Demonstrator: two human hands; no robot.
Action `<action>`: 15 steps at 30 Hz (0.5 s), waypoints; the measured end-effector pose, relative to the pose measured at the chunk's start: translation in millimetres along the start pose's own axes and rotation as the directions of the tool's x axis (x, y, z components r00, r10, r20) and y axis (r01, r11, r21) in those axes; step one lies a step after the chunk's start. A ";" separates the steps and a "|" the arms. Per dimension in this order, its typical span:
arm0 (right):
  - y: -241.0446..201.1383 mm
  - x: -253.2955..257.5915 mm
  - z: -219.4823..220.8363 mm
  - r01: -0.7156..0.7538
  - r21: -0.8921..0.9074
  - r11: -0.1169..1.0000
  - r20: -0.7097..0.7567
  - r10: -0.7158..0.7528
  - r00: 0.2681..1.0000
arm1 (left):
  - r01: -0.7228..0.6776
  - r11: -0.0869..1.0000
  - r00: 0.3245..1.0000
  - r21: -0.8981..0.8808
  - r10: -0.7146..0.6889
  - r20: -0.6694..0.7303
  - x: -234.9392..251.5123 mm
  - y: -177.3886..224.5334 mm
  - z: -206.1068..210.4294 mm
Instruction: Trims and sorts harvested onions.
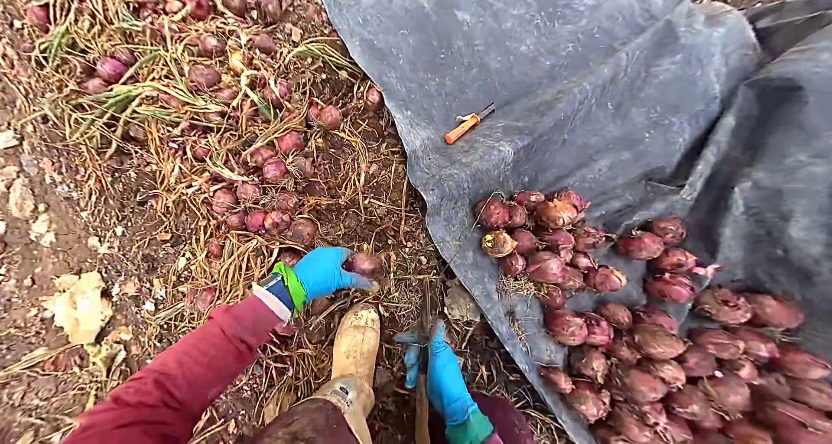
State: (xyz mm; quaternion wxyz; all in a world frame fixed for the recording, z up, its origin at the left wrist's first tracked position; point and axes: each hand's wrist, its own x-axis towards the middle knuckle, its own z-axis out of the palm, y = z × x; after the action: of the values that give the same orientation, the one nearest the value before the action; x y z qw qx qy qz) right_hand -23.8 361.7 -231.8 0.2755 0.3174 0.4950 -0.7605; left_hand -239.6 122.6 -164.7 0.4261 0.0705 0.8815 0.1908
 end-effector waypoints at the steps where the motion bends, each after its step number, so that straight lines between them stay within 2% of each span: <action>1: -3.8 9.9 6.1 0.051 0.002 0.999 0.071 -0.051 0.996 | -0.054 0.998 0.999 -0.011 0.054 -0.001 -1.0 15.1 -6.7; 3: -26.7 21.3 22.7 0.214 -0.033 0.976 0.145 -0.207 0.967 | -0.165 0.985 0.986 0.045 0.164 0.033 -5.3 46.8 -11.9; 6: -67.3 21.8 42.5 0.374 -0.179 0.910 0.057 -0.370 0.927 | -0.254 0.950 0.953 0.181 0.214 0.212 -18.3 72.1 -5.9; 8: -86.5 16.9 39.5 0.318 -0.267 0.910 0.051 -0.316 0.947 | -0.231 0.949 0.958 0.213 0.183 0.222 -20.1 67.9 -11.7; 11: -79.7 10.9 24.7 0.230 -0.284 0.931 0.056 -0.223 0.973 | -0.133 0.977 0.991 0.165 0.127 0.049 -26.0 59.5 -14.9; 12: -71.5 9.1 21.5 0.206 -0.310 0.928 0.050 -0.200 0.978 | -0.145 0.976 0.989 0.159 0.145 0.012 -31.2 60.8 -8.1; 13: -64.5 6.8 17.8 0.184 -0.368 0.912 0.083 -0.165 0.983 | -0.191 0.961 0.982 0.203 0.187 0.038 -38.9 66.3 0.4; 15: -58.7 -1.4 13.1 0.179 -0.505 0.844 0.181 -0.098 0.978 | -0.316 0.887 0.939 0.336 0.242 0.244 -53.9 84.9 17.5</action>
State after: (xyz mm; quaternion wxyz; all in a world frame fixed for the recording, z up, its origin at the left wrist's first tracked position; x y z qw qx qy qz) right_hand -68.7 370.8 -192.7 0.3310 0.1374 0.6812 -0.6384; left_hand -195.5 189.8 -101.9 0.4574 0.2946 0.8359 0.0728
